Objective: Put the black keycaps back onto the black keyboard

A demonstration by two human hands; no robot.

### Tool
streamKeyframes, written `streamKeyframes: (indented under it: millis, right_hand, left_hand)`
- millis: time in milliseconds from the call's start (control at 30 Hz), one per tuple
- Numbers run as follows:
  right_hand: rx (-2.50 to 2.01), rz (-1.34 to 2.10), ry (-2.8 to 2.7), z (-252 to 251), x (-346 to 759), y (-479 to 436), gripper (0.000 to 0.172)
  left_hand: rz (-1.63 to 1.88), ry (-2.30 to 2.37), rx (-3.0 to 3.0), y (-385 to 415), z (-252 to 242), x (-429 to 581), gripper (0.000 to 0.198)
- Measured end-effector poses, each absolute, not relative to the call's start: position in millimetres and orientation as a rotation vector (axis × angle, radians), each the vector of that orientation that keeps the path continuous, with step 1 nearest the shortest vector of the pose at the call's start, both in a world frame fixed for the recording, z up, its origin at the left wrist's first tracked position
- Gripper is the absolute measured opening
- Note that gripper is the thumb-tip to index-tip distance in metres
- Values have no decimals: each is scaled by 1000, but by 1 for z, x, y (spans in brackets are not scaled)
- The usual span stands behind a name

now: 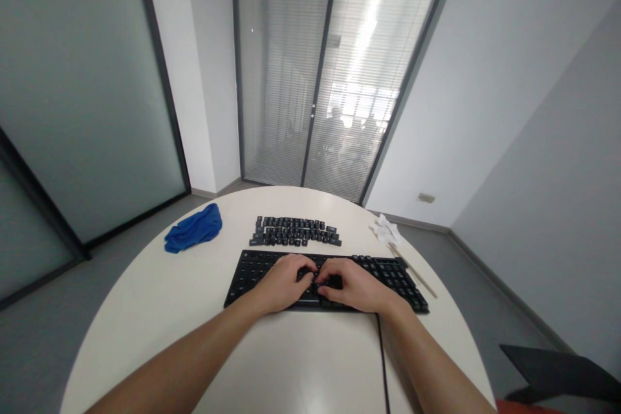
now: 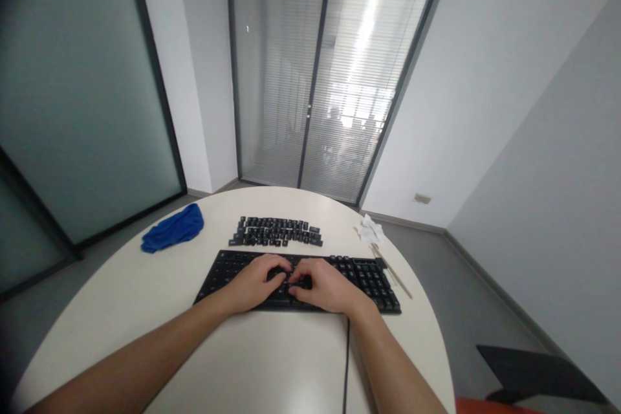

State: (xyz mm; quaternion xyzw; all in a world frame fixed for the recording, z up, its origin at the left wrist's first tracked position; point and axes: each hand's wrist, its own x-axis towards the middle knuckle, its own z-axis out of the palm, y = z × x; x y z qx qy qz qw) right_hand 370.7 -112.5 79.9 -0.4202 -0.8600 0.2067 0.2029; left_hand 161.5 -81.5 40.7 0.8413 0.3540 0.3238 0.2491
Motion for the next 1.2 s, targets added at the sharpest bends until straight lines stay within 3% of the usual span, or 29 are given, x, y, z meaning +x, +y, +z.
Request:
streamKeyframes:
  millis: [733, 1067, 1200]
  right_hand:
    - [-1208, 615, -2346, 76, 368, -110, 15]
    - [-1499, 356, -2250, 64, 382, -105, 73]
    - [-1568, 403, -2269, 60, 383, -104, 82]
  left_hand:
    - [923, 960, 2292, -79, 32, 160, 19]
    - [896, 1031, 2326, -77, 23, 157, 43]
    - [882, 1039, 2350, -78, 26, 158, 44]
